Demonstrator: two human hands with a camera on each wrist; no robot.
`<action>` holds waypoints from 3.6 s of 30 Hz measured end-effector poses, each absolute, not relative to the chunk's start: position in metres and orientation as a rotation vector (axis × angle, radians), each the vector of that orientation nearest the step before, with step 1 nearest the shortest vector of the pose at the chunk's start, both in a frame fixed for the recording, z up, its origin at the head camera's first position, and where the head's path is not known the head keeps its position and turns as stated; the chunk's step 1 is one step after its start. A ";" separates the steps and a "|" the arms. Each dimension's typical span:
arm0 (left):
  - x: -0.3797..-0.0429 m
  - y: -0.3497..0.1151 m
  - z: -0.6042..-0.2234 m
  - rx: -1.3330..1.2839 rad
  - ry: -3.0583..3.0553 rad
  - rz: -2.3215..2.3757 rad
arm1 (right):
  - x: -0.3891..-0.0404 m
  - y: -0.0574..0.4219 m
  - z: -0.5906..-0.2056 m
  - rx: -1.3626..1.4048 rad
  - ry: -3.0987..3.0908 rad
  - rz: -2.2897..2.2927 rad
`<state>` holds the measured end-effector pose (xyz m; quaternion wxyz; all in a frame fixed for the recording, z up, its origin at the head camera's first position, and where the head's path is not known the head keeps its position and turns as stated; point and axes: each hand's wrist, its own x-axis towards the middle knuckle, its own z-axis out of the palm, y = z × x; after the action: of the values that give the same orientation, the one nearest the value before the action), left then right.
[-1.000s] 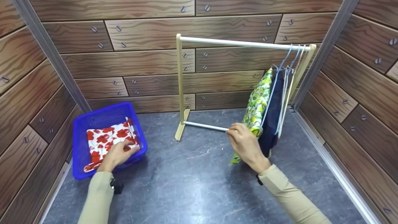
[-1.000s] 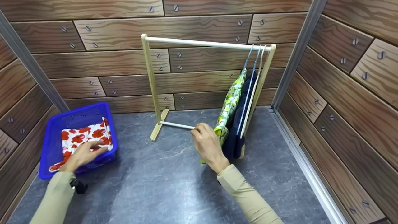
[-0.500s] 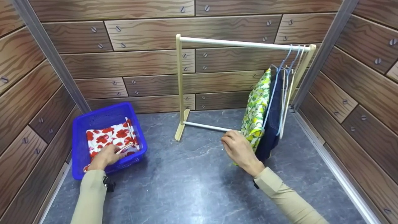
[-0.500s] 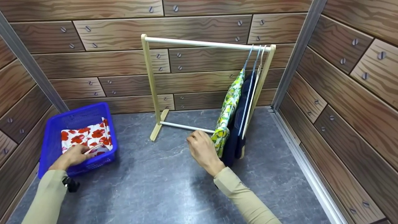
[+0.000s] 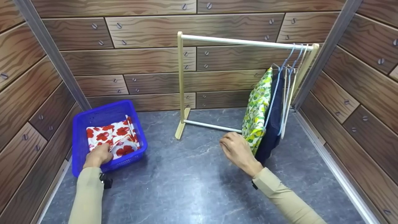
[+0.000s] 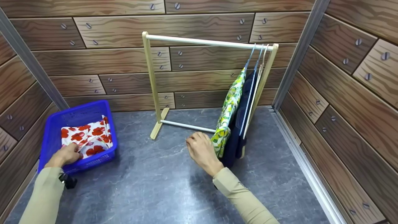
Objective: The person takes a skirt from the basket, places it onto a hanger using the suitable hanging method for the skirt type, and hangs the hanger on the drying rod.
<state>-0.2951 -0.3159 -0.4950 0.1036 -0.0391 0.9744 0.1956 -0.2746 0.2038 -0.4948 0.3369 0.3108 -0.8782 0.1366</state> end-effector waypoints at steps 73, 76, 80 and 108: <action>-0.281 0.019 -0.513 0.716 2.799 1.507 | -0.299 0.176 -0.501 0.024 -2.432 2.240; -0.277 0.021 -0.520 0.842 2.762 1.372 | -0.298 0.180 -0.503 -0.047 -2.480 2.216; -0.280 0.015 -0.529 0.944 2.697 1.258 | -0.301 0.186 -0.511 -0.084 -2.557 2.107; -0.322 -0.104 -0.572 -0.166 2.958 0.722 | -0.292 0.206 -0.566 0.383 -3.030 0.625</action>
<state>-0.3224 -0.1035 -0.5715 0.0463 -0.0545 0.9690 0.2365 -0.2924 0.2056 -0.5661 0.0119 0.1229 -0.9719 0.2005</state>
